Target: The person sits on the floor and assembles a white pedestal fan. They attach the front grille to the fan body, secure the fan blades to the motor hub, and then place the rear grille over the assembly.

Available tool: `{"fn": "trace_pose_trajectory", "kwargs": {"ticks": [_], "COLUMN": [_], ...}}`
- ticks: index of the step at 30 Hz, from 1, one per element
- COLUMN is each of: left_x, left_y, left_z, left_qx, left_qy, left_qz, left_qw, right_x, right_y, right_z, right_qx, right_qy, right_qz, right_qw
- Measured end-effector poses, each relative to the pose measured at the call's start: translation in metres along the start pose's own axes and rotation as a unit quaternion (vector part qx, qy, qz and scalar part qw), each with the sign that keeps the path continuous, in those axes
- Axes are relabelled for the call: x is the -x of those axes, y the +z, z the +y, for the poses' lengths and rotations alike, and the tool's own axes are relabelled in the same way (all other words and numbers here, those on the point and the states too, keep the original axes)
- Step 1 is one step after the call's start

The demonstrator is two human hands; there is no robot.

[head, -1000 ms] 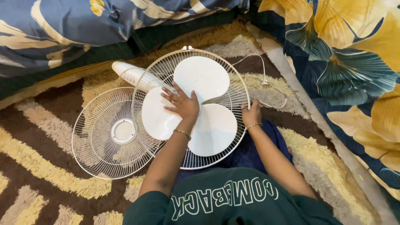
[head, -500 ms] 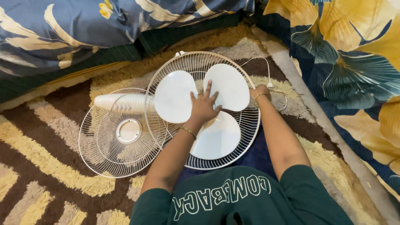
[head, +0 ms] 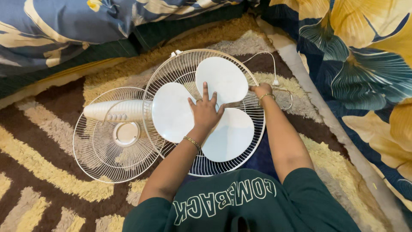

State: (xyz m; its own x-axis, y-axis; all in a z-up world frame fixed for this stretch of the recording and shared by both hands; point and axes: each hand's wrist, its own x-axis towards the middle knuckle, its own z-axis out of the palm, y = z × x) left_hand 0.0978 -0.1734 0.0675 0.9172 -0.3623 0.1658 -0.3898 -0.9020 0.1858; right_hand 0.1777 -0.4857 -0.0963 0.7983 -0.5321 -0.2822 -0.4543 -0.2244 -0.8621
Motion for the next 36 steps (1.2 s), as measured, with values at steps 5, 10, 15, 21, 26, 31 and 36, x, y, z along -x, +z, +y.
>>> {"fn": "trace_pose_trajectory", "kwargs": {"ticks": [5,10,15,21,26,31,36], "left_x": [0.006,0.006,0.007,0.005,0.012,0.023,0.027], "left_y": [0.0,0.002,0.005,0.005,0.007,0.01,0.004], "left_z": [0.005,0.007,0.0,-0.01,-0.012,-0.012,-0.02], "left_qx": [0.01,-0.018,-0.023,-0.028,-0.029,-0.004,0.022], "left_qy": [-0.033,-0.049,-0.05,-0.03,0.007,0.053,0.124], "left_qz": [-0.009,0.001,0.008,0.011,0.026,0.057,0.059], "left_qw": [0.999,0.999,0.998,0.999,0.999,0.997,0.99], "right_x": [0.015,0.066,0.147,0.229,0.244,0.258,0.264], "right_y": [-0.004,-0.035,-0.064,-0.059,-0.035,-0.029,-0.036], "right_z": [-0.002,0.001,0.021,0.032,0.023,0.028,0.017], "right_qx": [0.121,0.082,0.195,0.264,0.553,0.643,0.616], "right_qy": [-0.065,-0.125,-0.093,-0.285,-0.298,-0.319,-0.323], "right_qz": [0.032,0.006,0.04,0.111,0.081,0.02,-0.079], "right_qw": [0.99,0.989,0.976,0.915,0.774,0.696,0.714]}}
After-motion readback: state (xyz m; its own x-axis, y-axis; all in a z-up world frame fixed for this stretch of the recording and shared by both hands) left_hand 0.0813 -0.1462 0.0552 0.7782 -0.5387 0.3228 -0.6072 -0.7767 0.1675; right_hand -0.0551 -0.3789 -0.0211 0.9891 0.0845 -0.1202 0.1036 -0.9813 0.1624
